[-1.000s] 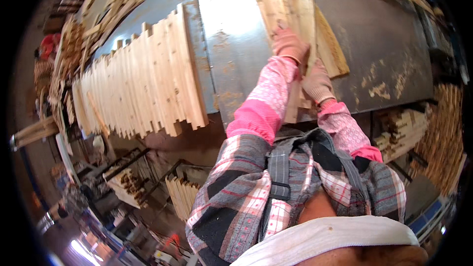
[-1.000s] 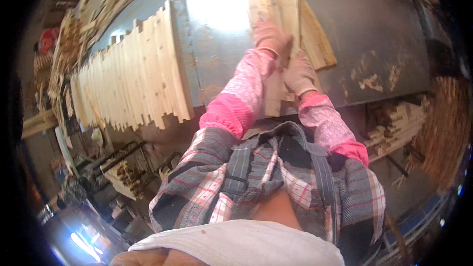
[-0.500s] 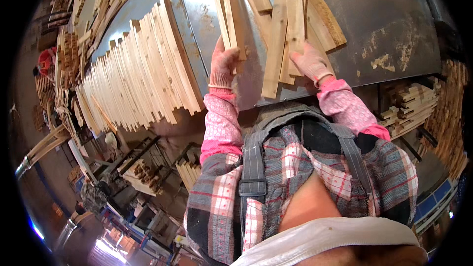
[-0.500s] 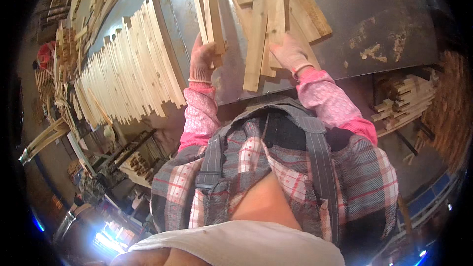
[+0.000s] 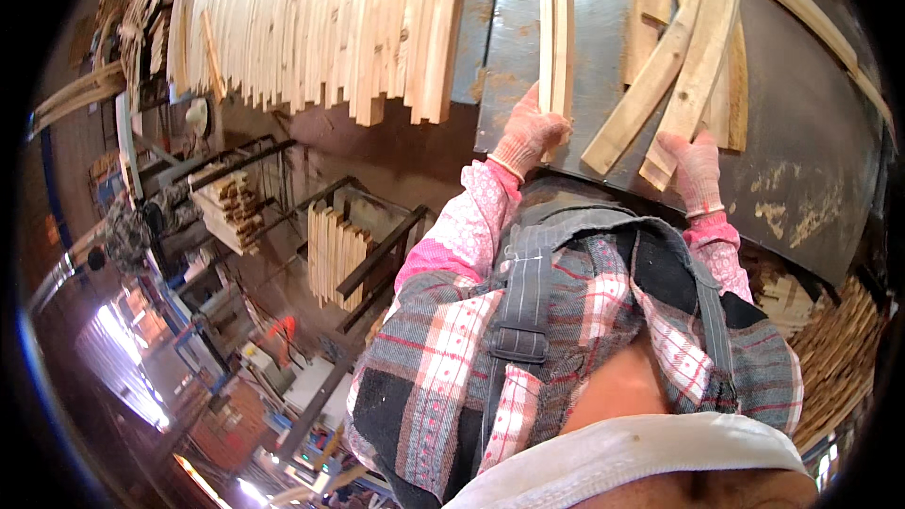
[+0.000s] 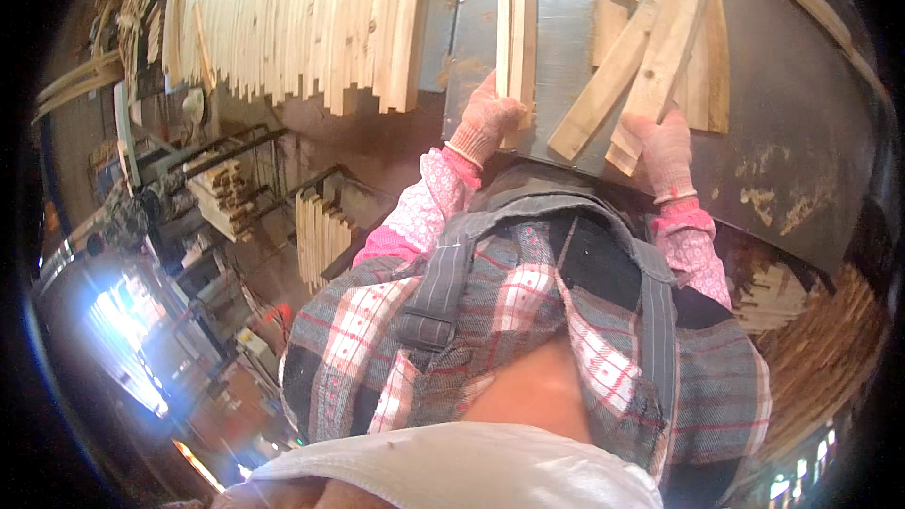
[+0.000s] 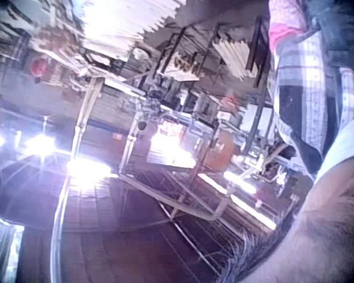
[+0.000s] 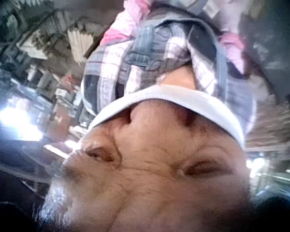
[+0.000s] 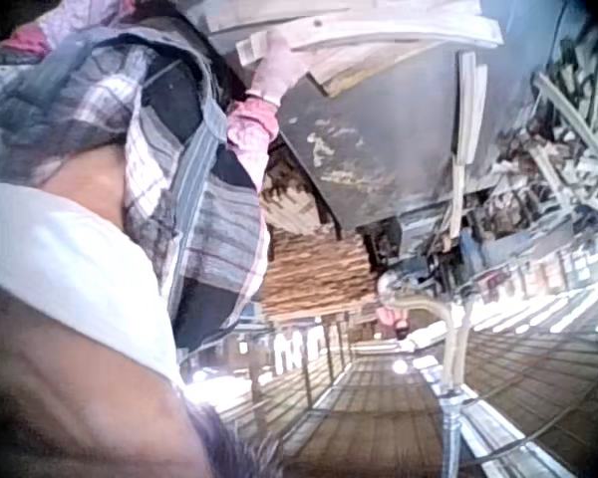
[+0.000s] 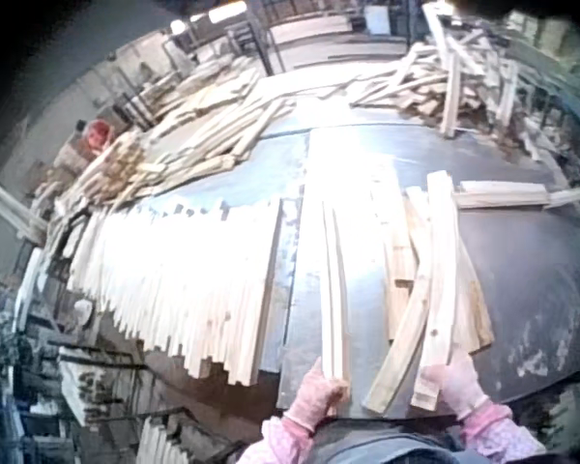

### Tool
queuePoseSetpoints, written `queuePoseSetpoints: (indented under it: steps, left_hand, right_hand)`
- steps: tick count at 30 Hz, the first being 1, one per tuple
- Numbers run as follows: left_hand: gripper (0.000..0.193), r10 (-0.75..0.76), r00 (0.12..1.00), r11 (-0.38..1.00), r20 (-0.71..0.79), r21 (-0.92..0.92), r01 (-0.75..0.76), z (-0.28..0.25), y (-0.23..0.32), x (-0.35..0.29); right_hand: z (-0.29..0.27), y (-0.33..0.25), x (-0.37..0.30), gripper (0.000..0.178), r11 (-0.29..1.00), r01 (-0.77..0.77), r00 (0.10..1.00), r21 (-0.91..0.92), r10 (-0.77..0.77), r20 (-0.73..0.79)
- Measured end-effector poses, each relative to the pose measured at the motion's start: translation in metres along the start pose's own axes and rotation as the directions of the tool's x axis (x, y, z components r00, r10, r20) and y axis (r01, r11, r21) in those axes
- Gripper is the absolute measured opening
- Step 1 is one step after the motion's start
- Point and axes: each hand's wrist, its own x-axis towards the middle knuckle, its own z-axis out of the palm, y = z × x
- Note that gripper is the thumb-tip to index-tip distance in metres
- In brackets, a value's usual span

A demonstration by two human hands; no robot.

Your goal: The person sorts thin wooden slats on a metal table, picking them up one by one or in small groups, inspecting them, and placing them into a neat stack. The process involves repetitive handling and alignment of the wood pieces.

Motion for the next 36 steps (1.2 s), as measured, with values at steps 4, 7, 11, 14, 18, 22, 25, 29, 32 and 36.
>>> queuePoseSetpoints:
  steps: [4,7,11,14,18,22,25,29,32,36]
  left_hand:
    - [0.069,-0.01,0.993,0.972,-0.117,0.231,0.037,-0.028,0.002,0.005]
    - [0.069,0.045,0.996,0.715,-0.083,0.699,0.026,-0.035,0.007,0.014]
    - [0.076,0.067,0.994,0.538,-0.087,0.842,0.037,-0.055,0.036,0.019]
    - [0.085,0.263,0.946,0.496,-0.189,0.867,0.035,-0.014,0.055,0.039]
    - [0.098,0.41,0.885,0.233,-0.222,0.963,0.133,0.026,0.069,0.075]
    - [0.118,0.484,0.845,0.167,-0.23,0.971,0.169,-0.012,0.089,0.086]
    - [0.099,0.514,0.842,0.039,-0.16,0.986,0.164,-0.027,0.122,0.074]
    - [0.076,0.466,0.881,-0.117,-0.082,0.981,0.154,-0.033,0.124,0.069]
    - [0.082,0.493,0.869,-0.147,-0.032,0.982,0.12,-0.056,0.113,0.067]
    - [0.083,0.589,0.808,-0.135,0.019,0.988,0.076,-0.058,0.106,0.08]
  right_hand:
    - [0.079,-0.028,0.0,0.046,0.846,0.061,0.998,-0.529,-0.07,0.002]
    - [0.128,-0.017,0.018,0.049,0.764,0.261,0.959,-0.59,-0.134,0.25]
    - [0.156,-0.002,0.026,0.065,0.661,0.378,0.908,-0.648,-0.127,0.4]
    - [0.139,-0.003,0.023,0.07,0.599,0.352,0.912,-0.719,-0.045,0.408]
    - [0.127,-0.013,0.002,0.073,0.471,0.398,0.911,-0.787,-0.104,0.398]
    - [0.078,-0.04,-0.001,0.086,0.508,0.017,0.991,-0.861,-0.125,-0.054]
    - [0.059,-0.024,0.015,0.095,0.701,-0.251,0.96,-0.667,0.093,-0.263]
    - [0.06,-0.004,0.034,0.092,0.798,-0.319,0.942,-0.512,0.208,-0.263]
    - [0.04,-0.011,0.028,0.064,0.934,-0.156,0.977,-0.321,0.099,-0.187]
    - [-0.021,-0.036,0.017,0.047,0.899,-0.09,0.913,-0.428,-0.097,-0.396]
